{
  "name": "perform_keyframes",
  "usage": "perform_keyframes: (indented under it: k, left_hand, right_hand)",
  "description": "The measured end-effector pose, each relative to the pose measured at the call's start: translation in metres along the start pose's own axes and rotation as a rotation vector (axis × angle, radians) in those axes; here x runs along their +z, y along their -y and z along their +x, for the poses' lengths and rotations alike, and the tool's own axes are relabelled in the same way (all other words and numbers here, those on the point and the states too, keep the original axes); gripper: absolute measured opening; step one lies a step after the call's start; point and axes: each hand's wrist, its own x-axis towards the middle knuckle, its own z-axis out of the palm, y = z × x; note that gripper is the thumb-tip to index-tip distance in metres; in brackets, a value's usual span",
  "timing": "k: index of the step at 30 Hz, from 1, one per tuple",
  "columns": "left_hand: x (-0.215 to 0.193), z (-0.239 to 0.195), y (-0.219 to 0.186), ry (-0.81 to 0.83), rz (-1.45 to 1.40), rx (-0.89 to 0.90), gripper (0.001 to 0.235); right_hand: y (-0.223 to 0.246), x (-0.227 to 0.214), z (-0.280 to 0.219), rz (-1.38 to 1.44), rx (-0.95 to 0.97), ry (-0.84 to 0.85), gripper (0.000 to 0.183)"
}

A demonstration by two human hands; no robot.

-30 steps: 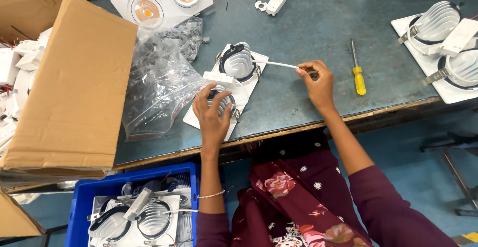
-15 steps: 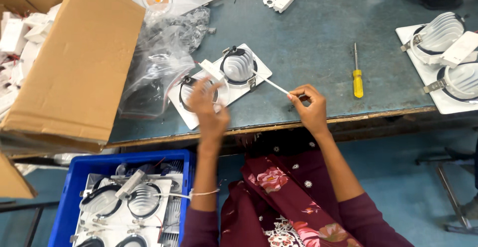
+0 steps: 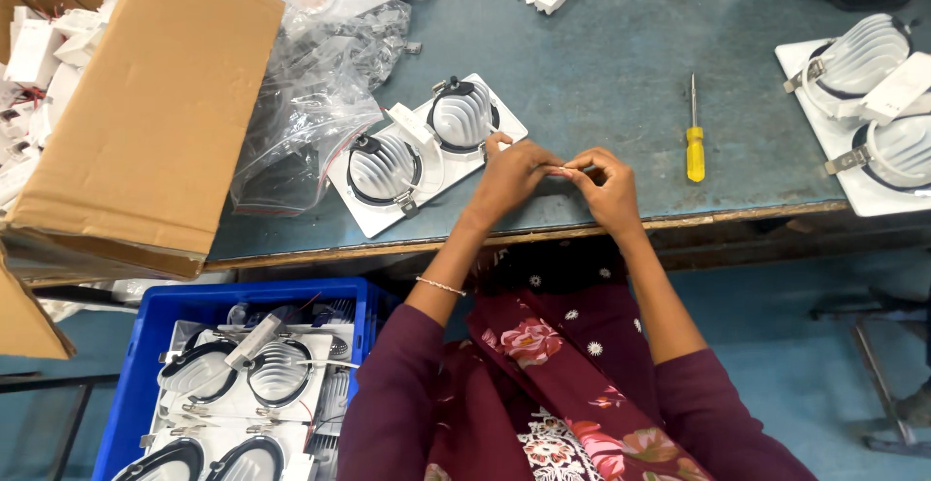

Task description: The person connects electrical wires to an LED driver and secures them with a screwdriver before attaching the assembly to a light fixture at a factory workbench.

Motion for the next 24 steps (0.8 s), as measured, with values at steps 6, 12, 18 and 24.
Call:
perform_keyframes:
  k: [6,12,18,24]
  left_hand:
    - [-0.011,-0.016,-0.017,-0.001,0.028,-0.079,0.010]
    - [0.000,-0.029,-0.017,-0.100,-0.221,-0.141,0.011]
    - [0.012,-0.037,-0.009,-0.206,-0.452,-0.223,0.011]
    - [0.024,-0.042,-0.006,-0.273,-0.661,-0.410,0.011]
  right_hand:
    - [-0.001,-0.001,-0.005,-0.028,0.025,0.063,0.008]
    - [-0.003,-0.004,-0.004,0.073,0.065,0.137,0.011]
    - [-0.005,0.002,0.000,0.360,0.228,0.197,0.014]
    - [-0.001,0.015,-0.005,0.676,0.460,0.080,0.015]
